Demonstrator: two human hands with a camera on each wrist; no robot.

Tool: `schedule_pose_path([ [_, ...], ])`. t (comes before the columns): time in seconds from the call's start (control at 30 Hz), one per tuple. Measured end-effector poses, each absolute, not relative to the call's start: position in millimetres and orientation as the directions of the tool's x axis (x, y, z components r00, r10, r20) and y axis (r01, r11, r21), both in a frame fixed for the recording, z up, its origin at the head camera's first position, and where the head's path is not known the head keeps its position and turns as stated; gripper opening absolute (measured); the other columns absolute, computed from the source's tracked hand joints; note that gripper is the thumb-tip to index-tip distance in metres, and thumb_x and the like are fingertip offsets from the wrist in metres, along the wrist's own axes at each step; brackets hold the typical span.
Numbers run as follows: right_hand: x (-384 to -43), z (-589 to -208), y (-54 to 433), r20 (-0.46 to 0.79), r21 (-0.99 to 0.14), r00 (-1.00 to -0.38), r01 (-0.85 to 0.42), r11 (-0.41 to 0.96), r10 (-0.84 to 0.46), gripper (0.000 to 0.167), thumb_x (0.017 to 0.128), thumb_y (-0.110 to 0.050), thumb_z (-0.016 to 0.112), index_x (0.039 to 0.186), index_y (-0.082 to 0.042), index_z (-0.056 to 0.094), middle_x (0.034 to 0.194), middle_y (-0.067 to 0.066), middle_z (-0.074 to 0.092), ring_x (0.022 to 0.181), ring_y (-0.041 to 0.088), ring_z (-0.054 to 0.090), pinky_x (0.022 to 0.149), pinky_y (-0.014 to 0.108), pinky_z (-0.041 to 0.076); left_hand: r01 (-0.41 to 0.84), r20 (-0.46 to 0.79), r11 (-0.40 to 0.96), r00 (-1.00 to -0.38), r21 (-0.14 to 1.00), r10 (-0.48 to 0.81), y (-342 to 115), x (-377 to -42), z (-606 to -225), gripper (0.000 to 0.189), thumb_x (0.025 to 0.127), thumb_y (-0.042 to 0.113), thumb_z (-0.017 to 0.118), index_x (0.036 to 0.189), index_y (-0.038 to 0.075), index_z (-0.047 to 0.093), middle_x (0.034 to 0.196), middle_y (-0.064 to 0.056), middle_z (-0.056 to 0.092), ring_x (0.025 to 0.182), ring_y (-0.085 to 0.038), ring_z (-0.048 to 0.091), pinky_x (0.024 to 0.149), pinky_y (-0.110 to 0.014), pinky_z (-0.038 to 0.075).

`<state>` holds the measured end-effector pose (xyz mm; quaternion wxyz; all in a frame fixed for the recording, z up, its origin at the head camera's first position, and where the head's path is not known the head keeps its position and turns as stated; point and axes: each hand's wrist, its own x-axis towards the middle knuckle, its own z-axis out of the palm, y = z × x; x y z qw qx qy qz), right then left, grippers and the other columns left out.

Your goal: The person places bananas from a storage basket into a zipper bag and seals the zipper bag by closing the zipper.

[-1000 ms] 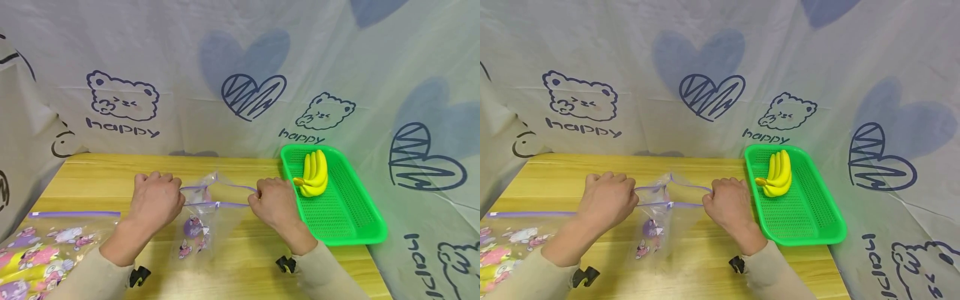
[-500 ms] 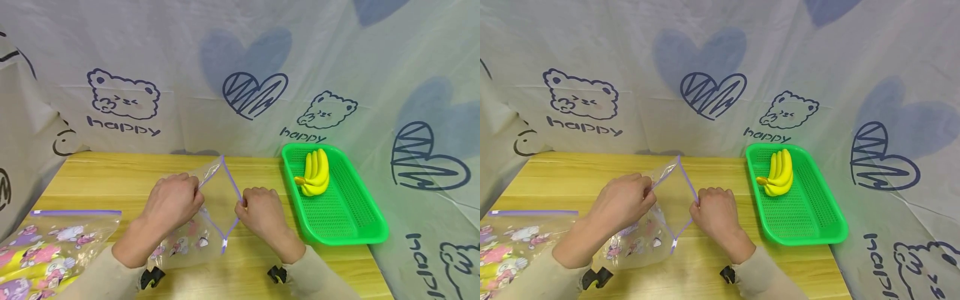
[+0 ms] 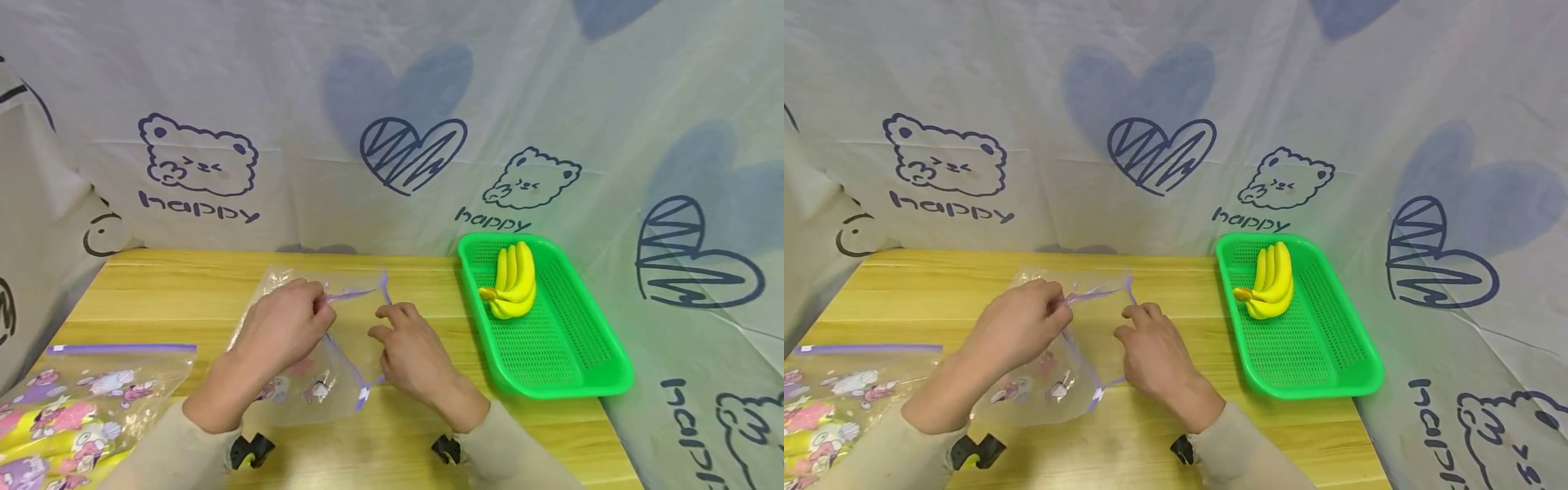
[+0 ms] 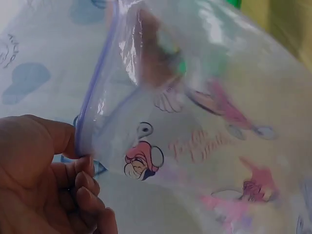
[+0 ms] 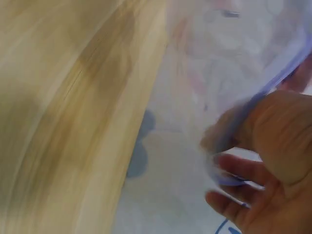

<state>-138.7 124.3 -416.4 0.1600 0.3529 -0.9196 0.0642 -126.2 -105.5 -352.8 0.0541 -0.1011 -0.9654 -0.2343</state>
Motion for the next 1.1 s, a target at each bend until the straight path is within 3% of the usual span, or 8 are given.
schedule_pose_path([
  [0.13, -145, -412, 131, 0.274, 0.124, -0.642, -0.715, 0.688, -0.716, 0.018, 0.084, 0.003, 0.071, 0.094, -0.009, 0.079, 0.108, 0.001, 0.076, 0.102, 0.023, 0.065, 0.086, 0.034, 0.053, 0.170, 0.203, 0.901, -0.975, 0.399, 0.094, -116, -124, -349, 0.024, 0.093, 0.017, 0.055, 0.069, 0.016, 0.052, 0.073, -0.003, 0.051, 0.061, -0.020, 0.046, 0.051, -0.034, 0.035],
  [0.2, -148, -408, 133, 0.281, 0.163, -0.609, -0.731, 0.662, -0.742, 0.015, 0.087, -0.001, 0.071, 0.094, -0.013, 0.079, 0.107, -0.002, 0.076, 0.106, 0.022, 0.064, 0.083, 0.035, 0.052, 0.164, 0.197, 0.911, -0.976, 0.378, 0.094, -119, -123, -348, 0.024, 0.092, 0.016, 0.055, 0.069, 0.016, 0.052, 0.072, -0.003, 0.050, 0.060, -0.020, 0.046, 0.050, -0.034, 0.035],
  [0.37, -158, -399, 136, 0.353, 0.113, -0.576, -0.756, 0.645, -0.737, 0.015, 0.092, -0.009, 0.070, 0.100, -0.016, 0.081, 0.114, -0.004, 0.077, 0.129, 0.029, 0.060, 0.101, 0.044, 0.054, 0.152, 0.046, 0.882, -0.988, 0.446, 0.147, -115, -124, -354, 0.025, 0.099, 0.021, 0.056, 0.074, 0.016, 0.054, 0.068, -0.002, 0.050, 0.059, -0.019, 0.046, 0.052, -0.034, 0.034],
  [0.47, -158, -400, 136, 0.367, 0.087, -0.569, -0.767, 0.636, -0.736, 0.013, 0.092, -0.013, 0.073, 0.103, -0.014, 0.080, 0.119, -0.002, 0.076, 0.134, 0.033, 0.058, 0.105, 0.049, 0.053, 0.135, 0.029, 0.874, -0.990, 0.467, 0.138, -109, -125, -361, 0.024, 0.100, 0.021, 0.056, 0.077, 0.015, 0.056, 0.065, -0.001, 0.052, 0.056, -0.019, 0.048, 0.050, -0.034, 0.035],
  [0.63, -157, -402, 134, 0.373, 0.095, -0.578, -0.754, 0.649, -0.726, 0.020, 0.091, -0.021, 0.075, 0.110, -0.014, 0.077, 0.123, 0.001, 0.073, 0.133, 0.032, 0.057, 0.105, 0.050, 0.052, 0.236, 0.189, 0.909, -0.966, 0.344, 0.179, -100, -124, -374, 0.023, 0.098, 0.017, 0.058, 0.075, 0.015, 0.055, 0.064, -0.001, 0.051, 0.056, -0.022, 0.047, 0.050, -0.035, 0.036],
  [0.8, -157, -407, 136, 0.364, 0.102, -0.606, -0.729, 0.677, -0.707, 0.023, 0.092, -0.024, 0.076, 0.112, -0.013, 0.077, 0.124, 0.005, 0.070, 0.128, 0.030, 0.058, 0.105, 0.047, 0.052, 0.355, 0.410, 0.924, -0.871, 0.145, 0.270, -96, -125, -386, 0.028, 0.094, 0.013, 0.062, 0.068, 0.015, 0.050, 0.061, 0.001, 0.047, 0.061, -0.024, 0.044, 0.059, -0.037, 0.035],
  [0.97, -156, -410, 139, 0.386, 0.071, -0.608, -0.730, 0.680, -0.694, 0.030, 0.093, -0.032, 0.078, 0.115, -0.011, 0.075, 0.122, 0.005, 0.070, 0.121, 0.028, 0.060, 0.100, 0.046, 0.053, 0.401, 0.499, 0.909, -0.814, 0.112, 0.298, -96, -128, -396, 0.032, 0.093, 0.012, 0.060, 0.065, 0.016, 0.044, 0.059, 0.002, 0.041, 0.060, -0.024, 0.040, 0.061, -0.036, 0.029],
  [1.1, -156, -410, 145, 0.417, 0.018, -0.616, -0.729, 0.684, -0.668, 0.037, 0.092, -0.035, 0.079, 0.118, -0.009, 0.073, 0.119, 0.005, 0.071, 0.115, 0.027, 0.062, 0.100, 0.044, 0.053, 0.388, 0.463, 0.910, -0.840, 0.147, 0.283, -98, -130, -399, 0.030, 0.093, 0.014, 0.059, 0.066, 0.016, 0.046, 0.059, 0.003, 0.043, 0.062, -0.023, 0.041, 0.062, -0.036, 0.029],
])
